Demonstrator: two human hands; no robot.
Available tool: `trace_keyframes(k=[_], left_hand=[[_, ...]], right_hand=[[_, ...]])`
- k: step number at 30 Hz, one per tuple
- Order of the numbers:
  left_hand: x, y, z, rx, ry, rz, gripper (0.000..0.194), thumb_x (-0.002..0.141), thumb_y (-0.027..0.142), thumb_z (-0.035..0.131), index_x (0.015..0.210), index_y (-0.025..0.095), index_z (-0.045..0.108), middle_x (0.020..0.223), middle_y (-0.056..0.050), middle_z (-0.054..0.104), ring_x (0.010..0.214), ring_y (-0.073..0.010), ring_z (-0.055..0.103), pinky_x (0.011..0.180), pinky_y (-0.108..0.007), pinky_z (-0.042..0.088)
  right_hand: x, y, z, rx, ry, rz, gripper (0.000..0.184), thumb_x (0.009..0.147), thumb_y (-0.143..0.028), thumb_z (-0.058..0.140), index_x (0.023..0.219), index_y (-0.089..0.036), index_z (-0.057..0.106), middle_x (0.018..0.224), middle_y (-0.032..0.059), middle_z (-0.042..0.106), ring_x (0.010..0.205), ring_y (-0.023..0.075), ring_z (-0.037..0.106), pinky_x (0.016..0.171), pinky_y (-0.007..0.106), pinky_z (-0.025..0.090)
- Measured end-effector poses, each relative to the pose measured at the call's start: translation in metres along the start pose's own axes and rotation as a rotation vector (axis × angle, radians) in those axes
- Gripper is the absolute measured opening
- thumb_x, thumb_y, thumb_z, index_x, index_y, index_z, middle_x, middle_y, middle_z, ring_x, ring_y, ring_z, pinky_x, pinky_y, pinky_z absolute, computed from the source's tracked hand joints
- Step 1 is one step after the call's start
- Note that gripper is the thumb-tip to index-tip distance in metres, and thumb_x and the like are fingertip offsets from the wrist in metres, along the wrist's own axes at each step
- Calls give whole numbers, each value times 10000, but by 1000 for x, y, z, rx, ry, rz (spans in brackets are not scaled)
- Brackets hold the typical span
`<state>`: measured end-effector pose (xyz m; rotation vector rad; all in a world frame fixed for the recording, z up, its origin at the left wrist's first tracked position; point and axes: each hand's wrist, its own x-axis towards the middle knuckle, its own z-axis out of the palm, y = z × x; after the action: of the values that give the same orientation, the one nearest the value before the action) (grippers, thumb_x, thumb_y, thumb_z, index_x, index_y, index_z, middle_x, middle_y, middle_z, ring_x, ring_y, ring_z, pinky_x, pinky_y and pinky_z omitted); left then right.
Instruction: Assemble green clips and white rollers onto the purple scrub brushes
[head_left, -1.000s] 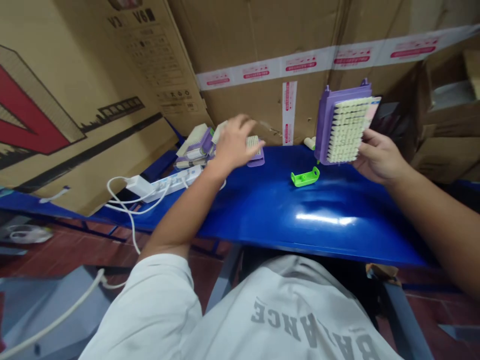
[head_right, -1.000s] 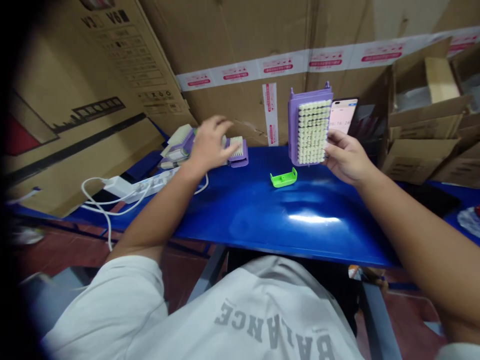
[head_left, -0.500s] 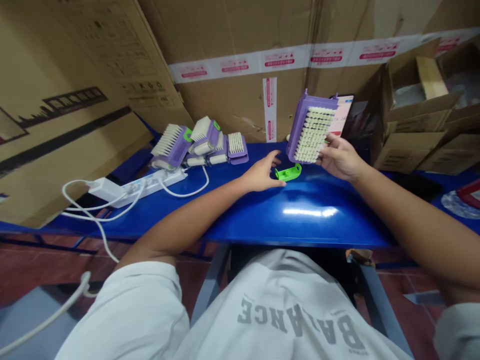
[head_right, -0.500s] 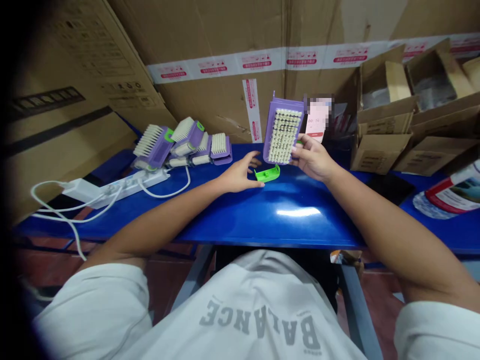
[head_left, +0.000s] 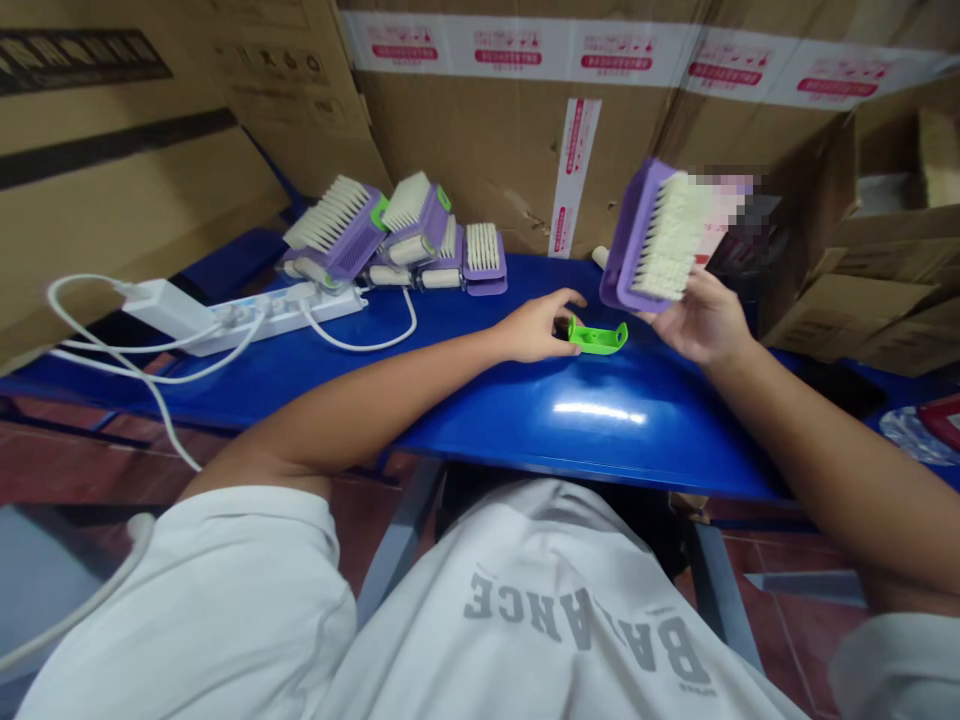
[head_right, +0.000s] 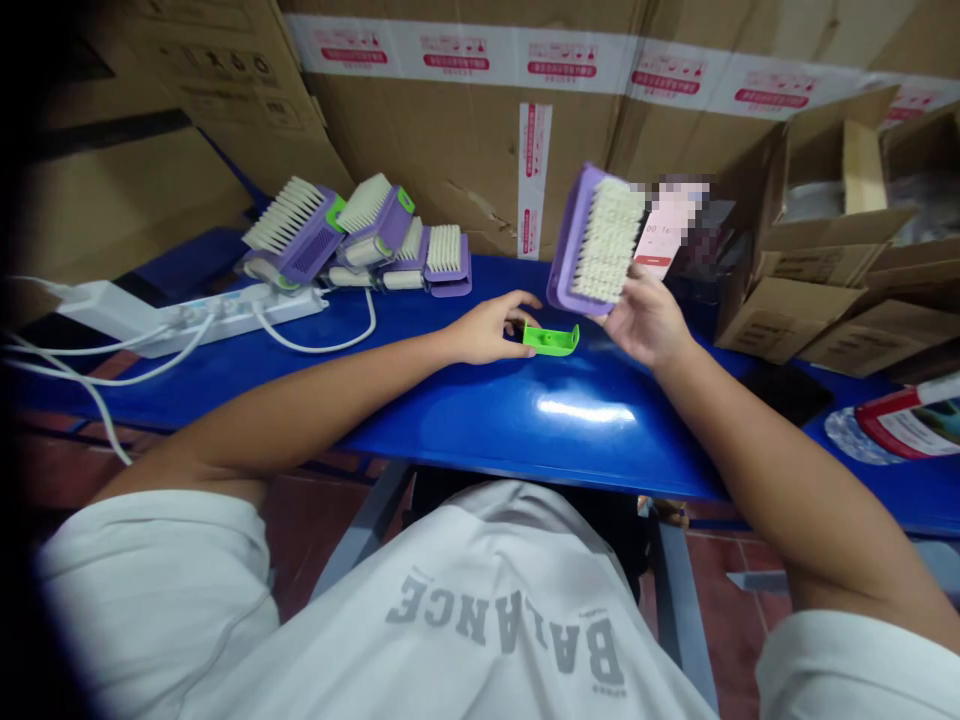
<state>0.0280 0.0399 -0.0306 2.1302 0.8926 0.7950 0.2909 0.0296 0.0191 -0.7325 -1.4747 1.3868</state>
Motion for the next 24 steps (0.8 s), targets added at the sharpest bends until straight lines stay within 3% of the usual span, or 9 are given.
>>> trace_keyframes(k=[4,7,12,15,20,24], left_hand=[[4,-3,0,-162,10,-25,572,765,142,852,1249,205,553,1105,-62,773,1008,-214,762,934,-400,588],[7,-3,-2,-409,85,-78,424,782,79,832,1103,191,579,1012,-24,743,955,-171,756,953,-396,605],[10,3,-2,-776,196,-211,311,831,71,833,1065,169,652,968,6,714,904,-156,757,1024,-506,609],[10,6,-3,-873,237,-231,214,861,91,833,1005,144,685,946,-20,746,943,-162,768,1094,-480,574],[8,9,-10,-945,195,-293,212,985,301,767,1153,206,680,1005,-36,791,903,-219,800,1041,-565,595],[7,11,-11,-1006,177,-288,203,1031,322,696,1213,246,648,1109,-45,784,967,-247,801,1054,-628,572]], right_hand=[[-1,-11,-4,-19,137,-91,530,775,-594,735,1280,-448,666,1201,-18,816,1450,361,599,1064,640,601],[3,-7,-15,74,212,-74,469,749,-589,793,1167,-402,694,1087,-31,834,1306,345,706,1033,586,641],[9,3,-31,216,277,-84,394,679,-249,847,1016,-357,674,888,-61,809,1085,281,787,1014,511,671],[9,3,-32,183,282,-94,416,635,-130,814,963,-340,669,891,-54,803,1076,277,786,1035,504,662],[5,1,-26,162,231,-28,400,638,-191,860,959,-337,670,965,-43,822,1085,292,783,1044,560,644],[3,1,-23,152,230,-52,437,627,-230,897,982,-340,667,967,-47,824,1062,282,786,1042,564,634]])
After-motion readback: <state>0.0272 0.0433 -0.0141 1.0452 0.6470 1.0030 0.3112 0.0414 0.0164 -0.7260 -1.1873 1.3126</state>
